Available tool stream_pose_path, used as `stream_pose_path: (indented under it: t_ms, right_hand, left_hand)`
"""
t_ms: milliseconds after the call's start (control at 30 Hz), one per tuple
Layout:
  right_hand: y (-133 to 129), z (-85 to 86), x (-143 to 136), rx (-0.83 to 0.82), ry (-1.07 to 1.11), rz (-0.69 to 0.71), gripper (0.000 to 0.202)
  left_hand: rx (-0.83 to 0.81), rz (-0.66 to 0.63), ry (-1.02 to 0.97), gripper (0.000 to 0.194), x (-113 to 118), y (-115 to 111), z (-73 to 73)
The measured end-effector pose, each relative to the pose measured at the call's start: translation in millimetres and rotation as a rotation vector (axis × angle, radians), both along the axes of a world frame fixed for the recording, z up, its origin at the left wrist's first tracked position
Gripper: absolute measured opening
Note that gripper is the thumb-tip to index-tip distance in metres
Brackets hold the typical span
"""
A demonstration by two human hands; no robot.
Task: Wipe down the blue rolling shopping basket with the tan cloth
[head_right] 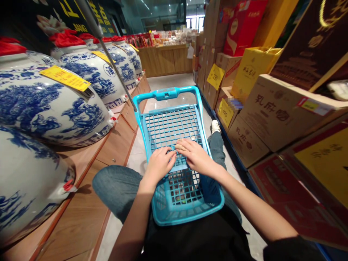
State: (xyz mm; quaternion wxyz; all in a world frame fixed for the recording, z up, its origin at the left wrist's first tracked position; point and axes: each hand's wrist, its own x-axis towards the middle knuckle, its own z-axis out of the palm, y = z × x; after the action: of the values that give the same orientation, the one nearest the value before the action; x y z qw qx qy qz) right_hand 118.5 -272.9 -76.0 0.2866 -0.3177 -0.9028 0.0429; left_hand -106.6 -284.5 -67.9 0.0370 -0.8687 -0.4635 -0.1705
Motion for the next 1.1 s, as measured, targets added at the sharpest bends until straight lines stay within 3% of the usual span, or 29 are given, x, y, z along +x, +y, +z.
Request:
stream_pose_path:
  t_ms: [100, 200, 433, 533, 633, 767, 933, 1000, 1100]
  right_hand:
    - [-11, -3.6, -6, -0.03, -0.021, 0.039, 0.083]
    - [1, -4.0, 4, -0.037, 0.015, 0.044, 0.084]
    - [98, 11.7, 21, 0.019, 0.094, -0.284, 0.045]
    - [140, 28.8, 2, 0.007, 0.095, -0.394, 0.043]
    - [161, 41.0, -29, -0.04, 0.038, -0.493, 0.042]
    - [140, 37.7, -62, -0.002, -0.06, -0.379, 0.041]
    - [89, 29.6, -59, 0.053, -0.14, -0.132, 0.039]
    - [81, 29.6, -50, 0.044, -0.19, -0.129, 0.04]
    - [92, 31.1, -41, 0.048, -0.202, -0.277, 0.05]
  left_hand:
    - [0.017, -0.002, 0.007, 0.022, 0, 0, -0.5]
    - [0.024, -0.009, 0.002, 0.023, 0, 0, -0.7]
    - [0.023, -0.007, 0.003, 0.023, 0, 1, 1.0]
    - [0.015, -0.007, 0.007, 0.023, -1, 0, 2.0]
    - [0.016, -0.011, -0.004, 0.023, -2, 0, 1.3]
    - [0.032, -0.022, -0.015, 0.024, -4, 1, -1.4]
    - [0.063, -0.02, -0.012, 0.023, -4, -2, -1.1]
    - [0.065, -0.018, -0.016, 0.021, -4, -3, -0.7]
    - [0.064, -0.021, -0.016, 0.021, -4, -2, -1.4]
